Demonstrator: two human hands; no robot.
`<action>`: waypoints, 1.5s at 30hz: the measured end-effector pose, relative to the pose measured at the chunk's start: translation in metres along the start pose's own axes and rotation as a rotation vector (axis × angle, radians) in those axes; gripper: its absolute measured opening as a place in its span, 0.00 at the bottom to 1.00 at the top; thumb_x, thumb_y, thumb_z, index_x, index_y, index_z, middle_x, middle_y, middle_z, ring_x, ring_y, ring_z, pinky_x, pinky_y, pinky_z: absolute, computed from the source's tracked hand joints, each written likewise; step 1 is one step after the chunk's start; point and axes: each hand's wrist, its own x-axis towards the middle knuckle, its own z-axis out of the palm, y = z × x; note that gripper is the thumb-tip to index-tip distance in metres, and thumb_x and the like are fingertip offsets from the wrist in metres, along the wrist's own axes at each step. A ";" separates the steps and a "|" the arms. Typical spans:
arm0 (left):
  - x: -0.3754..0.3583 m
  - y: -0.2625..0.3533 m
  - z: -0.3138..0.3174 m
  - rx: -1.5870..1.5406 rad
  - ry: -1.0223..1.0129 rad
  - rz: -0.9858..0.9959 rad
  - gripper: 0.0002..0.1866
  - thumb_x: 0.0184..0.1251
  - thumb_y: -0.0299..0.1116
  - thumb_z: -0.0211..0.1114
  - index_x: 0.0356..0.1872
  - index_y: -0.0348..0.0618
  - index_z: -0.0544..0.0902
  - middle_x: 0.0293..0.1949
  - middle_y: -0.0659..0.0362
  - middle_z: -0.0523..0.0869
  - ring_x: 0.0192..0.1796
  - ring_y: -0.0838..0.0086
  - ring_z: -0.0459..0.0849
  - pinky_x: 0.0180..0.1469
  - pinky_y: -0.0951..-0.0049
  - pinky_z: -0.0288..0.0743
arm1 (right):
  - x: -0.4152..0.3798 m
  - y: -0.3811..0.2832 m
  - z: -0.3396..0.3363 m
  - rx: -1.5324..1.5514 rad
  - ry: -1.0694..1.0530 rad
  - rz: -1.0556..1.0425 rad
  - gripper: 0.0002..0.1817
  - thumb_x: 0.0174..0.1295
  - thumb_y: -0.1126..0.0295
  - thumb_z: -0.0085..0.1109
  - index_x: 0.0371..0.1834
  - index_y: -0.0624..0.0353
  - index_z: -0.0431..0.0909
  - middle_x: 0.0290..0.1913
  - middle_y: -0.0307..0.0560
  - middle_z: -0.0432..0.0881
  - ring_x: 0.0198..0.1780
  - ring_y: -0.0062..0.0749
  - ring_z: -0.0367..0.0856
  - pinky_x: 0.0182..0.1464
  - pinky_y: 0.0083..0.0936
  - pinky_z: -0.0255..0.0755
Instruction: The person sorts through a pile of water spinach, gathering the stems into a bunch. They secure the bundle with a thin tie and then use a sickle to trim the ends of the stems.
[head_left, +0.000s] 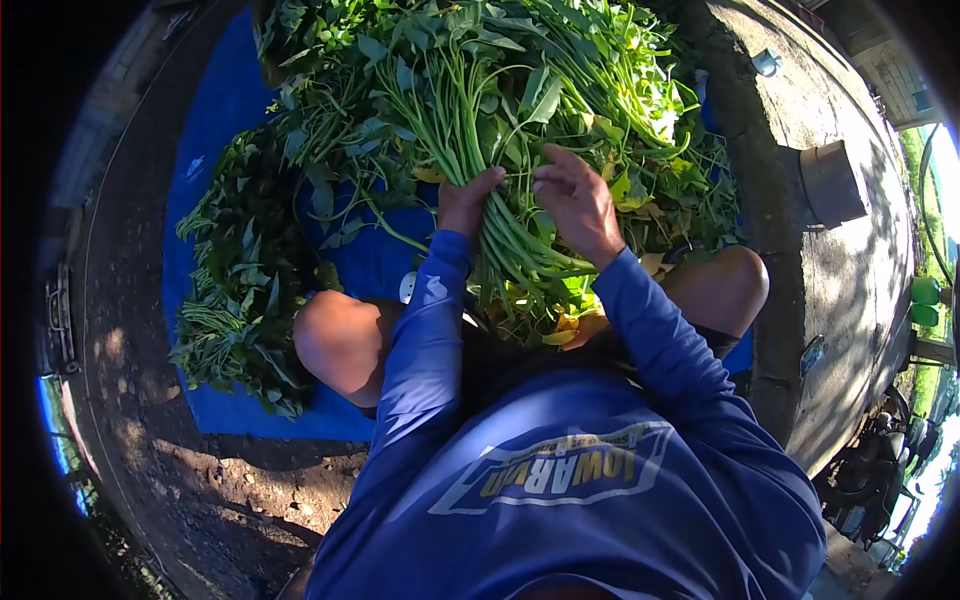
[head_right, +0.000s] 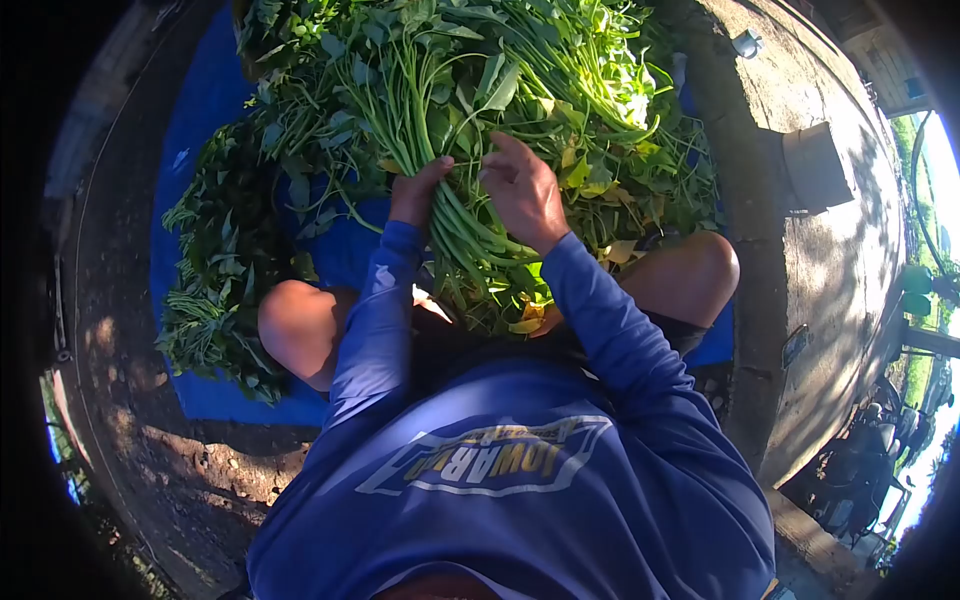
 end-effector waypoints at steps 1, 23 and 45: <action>0.004 0.004 -0.003 0.016 -0.010 0.010 0.18 0.63 0.37 0.81 0.49 0.38 0.89 0.43 0.59 0.92 0.40 0.73 0.89 0.46 0.69 0.83 | 0.006 -0.002 -0.020 -0.038 0.127 -0.047 0.28 0.68 0.71 0.68 0.71 0.62 0.78 0.51 0.54 0.92 0.51 0.34 0.91 0.56 0.30 0.83; -0.019 0.035 0.011 0.006 -0.100 0.204 0.20 0.66 0.41 0.80 0.53 0.42 0.88 0.46 0.65 0.88 0.45 0.78 0.83 0.52 0.72 0.78 | -0.027 -0.047 -0.027 0.410 -0.425 0.377 0.20 0.64 0.73 0.73 0.59 0.67 0.83 0.44 0.43 0.89 0.42 0.21 0.86 0.49 0.22 0.81; -0.054 0.076 0.023 0.074 0.017 0.483 0.25 0.58 0.23 0.79 0.59 0.39 0.87 0.52 0.61 0.90 0.47 0.77 0.87 0.55 0.71 0.81 | -0.068 0.087 -0.021 0.983 -0.474 1.131 0.15 0.79 0.64 0.62 0.63 0.58 0.82 0.54 0.43 0.88 0.54 0.34 0.87 0.57 0.38 0.83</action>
